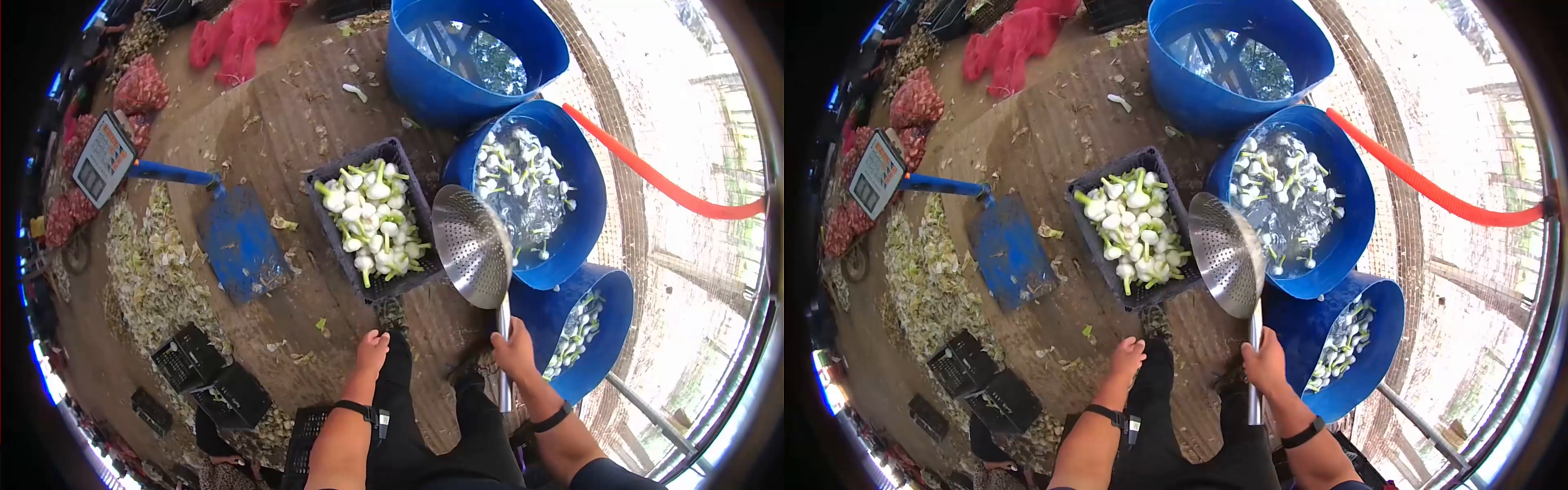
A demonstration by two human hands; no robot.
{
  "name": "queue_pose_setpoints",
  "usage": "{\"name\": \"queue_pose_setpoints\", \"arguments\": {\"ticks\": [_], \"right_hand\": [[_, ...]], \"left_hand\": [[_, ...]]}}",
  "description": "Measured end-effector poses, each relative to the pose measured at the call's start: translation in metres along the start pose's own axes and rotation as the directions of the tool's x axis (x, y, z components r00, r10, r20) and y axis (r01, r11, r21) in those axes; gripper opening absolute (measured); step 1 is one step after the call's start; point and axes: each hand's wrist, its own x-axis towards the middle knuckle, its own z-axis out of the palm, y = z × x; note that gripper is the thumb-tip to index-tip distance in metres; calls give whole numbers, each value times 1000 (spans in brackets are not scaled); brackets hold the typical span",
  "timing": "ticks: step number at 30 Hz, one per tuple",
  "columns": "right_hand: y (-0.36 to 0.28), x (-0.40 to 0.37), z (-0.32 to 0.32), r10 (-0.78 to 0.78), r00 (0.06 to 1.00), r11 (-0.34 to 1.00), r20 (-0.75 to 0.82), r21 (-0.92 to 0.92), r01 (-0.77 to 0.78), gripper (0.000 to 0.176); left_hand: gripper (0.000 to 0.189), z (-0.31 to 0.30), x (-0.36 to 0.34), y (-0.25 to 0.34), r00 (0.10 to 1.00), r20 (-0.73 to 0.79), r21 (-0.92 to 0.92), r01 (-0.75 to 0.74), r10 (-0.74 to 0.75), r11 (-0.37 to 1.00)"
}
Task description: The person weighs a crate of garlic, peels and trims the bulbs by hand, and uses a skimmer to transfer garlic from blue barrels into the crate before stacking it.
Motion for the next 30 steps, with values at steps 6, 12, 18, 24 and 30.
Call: {"name": "queue_pose_setpoints", "arguments": {"ticks": [6, 12, 18, 24, 30], "right_hand": [[54, -23, -88, 59, 979, 840, 198, 520, -155, 27], [167, -121, -170, 100, 994, 763, -49, 644, -45, 16], [305, -167, -224, 562, 827, 650, -4, 621, -439, 9], [477, -127, -214, 768, 640, 523, -37, 612, -593, 15], [579, -81, -180, 802, 593, 579, -79, 349, -737, 23]], "left_hand": [[61, 22, -3, 16, 999, -7, 70, -50, 51, 996], [47, 113, -15, 42, 941, 52, 103, -338, 335, 935], [46, 278, -73, 52, 863, 315, 167, -459, 394, 873], [64, 415, -127, 23, 770, 350, 287, -630, 533, 721], [58, 477, -123, -42, 723, 308, 442, -684, 619, 580]]}}
